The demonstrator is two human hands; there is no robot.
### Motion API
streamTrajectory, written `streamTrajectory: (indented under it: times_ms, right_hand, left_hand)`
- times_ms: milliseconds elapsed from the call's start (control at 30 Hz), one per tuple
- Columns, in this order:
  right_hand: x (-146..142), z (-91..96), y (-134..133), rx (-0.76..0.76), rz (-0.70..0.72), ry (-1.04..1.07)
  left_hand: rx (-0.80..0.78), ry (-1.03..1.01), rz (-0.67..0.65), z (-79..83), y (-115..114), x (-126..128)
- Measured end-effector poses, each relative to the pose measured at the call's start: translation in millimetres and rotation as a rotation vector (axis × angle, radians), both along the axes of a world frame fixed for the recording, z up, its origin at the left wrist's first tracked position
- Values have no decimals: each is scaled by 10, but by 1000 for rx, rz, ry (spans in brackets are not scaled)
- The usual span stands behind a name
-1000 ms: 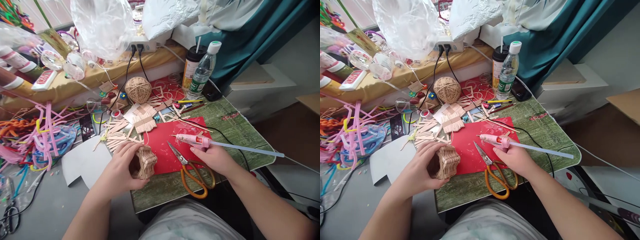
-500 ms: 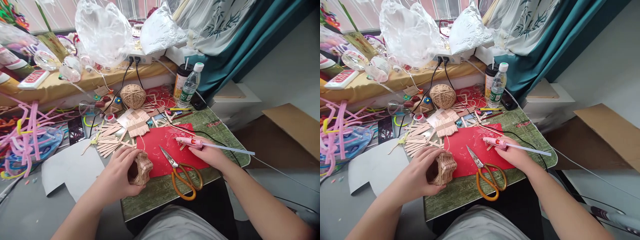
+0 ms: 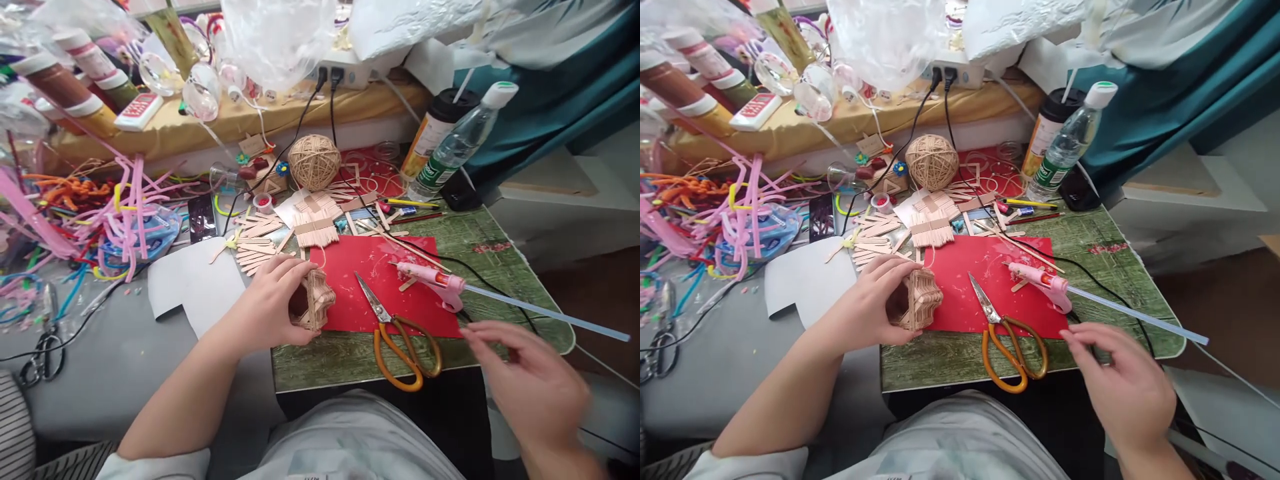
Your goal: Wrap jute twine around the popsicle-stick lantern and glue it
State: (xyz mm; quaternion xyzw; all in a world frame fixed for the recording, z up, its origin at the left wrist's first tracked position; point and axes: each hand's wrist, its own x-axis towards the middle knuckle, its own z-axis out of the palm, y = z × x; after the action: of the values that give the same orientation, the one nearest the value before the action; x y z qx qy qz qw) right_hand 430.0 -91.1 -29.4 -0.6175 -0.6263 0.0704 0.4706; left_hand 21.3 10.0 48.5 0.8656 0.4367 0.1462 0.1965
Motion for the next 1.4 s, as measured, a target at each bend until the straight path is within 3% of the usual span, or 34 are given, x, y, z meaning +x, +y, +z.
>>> streamTrajectory:
  times_ms: [67,167,333,500,700,833,967,1067,1233,1400]
  right_hand:
    - [-204,138,-31,8,163,-55]
    - [-491,292,128,46,359,-62]
    - [-869,382,466,-56,440,6]
    - [-1132,421,536,-148,502,118]
    - [-1246,436,647,-222,545,233]
    - [-1310,412,936,-134,547,79]
    - [-1360,313,1236,-86,726,-92]
    - [-1392,229,1321,-81,784,-124]
    - [-1444,202,1304,-34,741,-57]
    - [-1491,241,1406,-87,929,-154]
  left_hand:
    - [-7,-40,-7,-4,1,-18]
    - [-24,-128,-27,-12,18,-46]
    - [-78,-219,-28,-38,75,-70]
    - [-154,-318,-3,-133,122,-97]
    - [-219,-389,-17,-154,117,-107]
    - [-44,-245,-92,-49,59,-45]
    - [73,-159,-166,0,-12,13]
    - [127,-147,-200,-10,-34,26]
    - [113,-110,-144,-64,-16,24]
    - [112,-63,-105,-130,-4,25]
